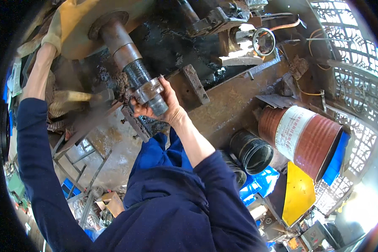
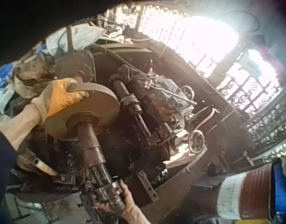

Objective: Cleaning a machinery shaft with a cloth, applying lubricant, and then mounting a heavy mechanical assembly onto the shaft.

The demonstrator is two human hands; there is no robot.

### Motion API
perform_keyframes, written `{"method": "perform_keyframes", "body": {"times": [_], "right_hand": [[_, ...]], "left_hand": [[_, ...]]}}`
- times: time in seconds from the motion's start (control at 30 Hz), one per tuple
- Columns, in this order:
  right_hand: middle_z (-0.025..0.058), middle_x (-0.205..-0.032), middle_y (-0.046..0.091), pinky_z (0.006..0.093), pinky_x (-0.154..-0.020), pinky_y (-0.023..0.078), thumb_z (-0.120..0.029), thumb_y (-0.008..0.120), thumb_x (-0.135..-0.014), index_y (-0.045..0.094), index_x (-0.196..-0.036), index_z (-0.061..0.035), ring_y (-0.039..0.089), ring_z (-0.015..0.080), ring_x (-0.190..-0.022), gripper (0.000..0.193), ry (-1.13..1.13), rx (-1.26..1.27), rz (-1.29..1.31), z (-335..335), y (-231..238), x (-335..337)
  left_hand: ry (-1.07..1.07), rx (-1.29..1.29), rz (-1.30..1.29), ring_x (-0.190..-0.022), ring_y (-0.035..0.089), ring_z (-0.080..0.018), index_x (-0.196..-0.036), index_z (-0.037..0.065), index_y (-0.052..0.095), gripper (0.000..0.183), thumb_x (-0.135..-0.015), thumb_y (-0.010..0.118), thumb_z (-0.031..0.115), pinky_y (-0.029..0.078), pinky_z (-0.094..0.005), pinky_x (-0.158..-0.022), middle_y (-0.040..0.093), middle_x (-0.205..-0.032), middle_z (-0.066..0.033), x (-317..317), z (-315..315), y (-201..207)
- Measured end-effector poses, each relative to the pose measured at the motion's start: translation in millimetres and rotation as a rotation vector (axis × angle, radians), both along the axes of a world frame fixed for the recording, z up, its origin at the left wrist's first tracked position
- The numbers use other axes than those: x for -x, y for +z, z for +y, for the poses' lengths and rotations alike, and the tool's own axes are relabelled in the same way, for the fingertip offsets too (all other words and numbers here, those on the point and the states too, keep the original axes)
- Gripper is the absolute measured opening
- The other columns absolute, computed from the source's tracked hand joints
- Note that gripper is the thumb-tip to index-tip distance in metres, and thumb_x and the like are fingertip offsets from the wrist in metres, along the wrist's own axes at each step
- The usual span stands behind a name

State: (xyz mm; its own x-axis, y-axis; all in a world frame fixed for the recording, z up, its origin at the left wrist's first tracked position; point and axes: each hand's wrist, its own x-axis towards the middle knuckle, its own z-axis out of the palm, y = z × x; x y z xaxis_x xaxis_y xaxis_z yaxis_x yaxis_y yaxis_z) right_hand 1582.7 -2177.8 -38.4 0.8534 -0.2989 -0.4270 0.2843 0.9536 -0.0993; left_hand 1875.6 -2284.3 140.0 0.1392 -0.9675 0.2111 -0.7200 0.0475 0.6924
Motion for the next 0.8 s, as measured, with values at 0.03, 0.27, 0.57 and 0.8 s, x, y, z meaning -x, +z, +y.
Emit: {"method": "perform_keyframes", "body": {"times": [0.03,0.27,0.57,0.8], "right_hand": [[0.0262,-0.115,0.064,0.0486,-0.089,0.052,-0.067,0.047,-0.095,0.056,-0.128,0.0060,0.065,0.0393,-0.093,0.081,-0.035,-0.184,0.025,1.5,2.3,-4.1],[0.0276,-0.123,0.059,0.0441,-0.098,0.049,-0.039,0.081,-0.076,0.045,-0.136,0.0089,0.061,0.0400,-0.114,0.085,0.107,1.713,1.369,12.0,64.1,-16.9],[0.0312,-0.123,0.062,0.0451,-0.090,0.056,-0.060,0.055,-0.095,0.050,-0.133,0.0101,0.068,0.0374,-0.104,0.079,0.030,0.168,0.221,-9.0,19.4,6.6],[0.0231,-0.111,0.063,0.0409,-0.088,0.054,-0.033,0.083,-0.075,0.050,-0.130,0.0117,0.067,0.0331,-0.099,0.078,0.097,1.675,1.332,15.0,73.7,-15.4]], "left_hand": [[-0.030,0.022,0.040,-0.086,0.066,-0.0140,-0.098,0.001,0.071,0.019,-0.089,0.074,0.016,0.054,-0.0297,-0.078,0.073,-0.093,-0.0079,-5.0,-4.3,-5.3],[0.071,-0.005,-0.095,-0.085,0.066,-0.0138,-0.099,-0.001,0.070,0.026,-0.089,0.077,0.021,0.053,-0.0300,-0.077,0.073,-0.091,-0.0094,9.0,-2.1,4.3],[0.086,0.002,-0.188,-0.085,0.065,-0.0133,-0.100,0.001,0.071,0.025,-0.090,0.075,0.023,0.053,-0.0299,-0.077,0.073,-0.091,-0.0081,9.8,7.9,9.7],[0.112,-0.078,-0.167,-0.085,0.066,-0.0135,-0.101,0.001,0.071,0.021,-0.091,0.074,0.019,0.053,-0.0300,-0.077,0.074,-0.094,-0.0081,11.4,1.2,9.6]]}}
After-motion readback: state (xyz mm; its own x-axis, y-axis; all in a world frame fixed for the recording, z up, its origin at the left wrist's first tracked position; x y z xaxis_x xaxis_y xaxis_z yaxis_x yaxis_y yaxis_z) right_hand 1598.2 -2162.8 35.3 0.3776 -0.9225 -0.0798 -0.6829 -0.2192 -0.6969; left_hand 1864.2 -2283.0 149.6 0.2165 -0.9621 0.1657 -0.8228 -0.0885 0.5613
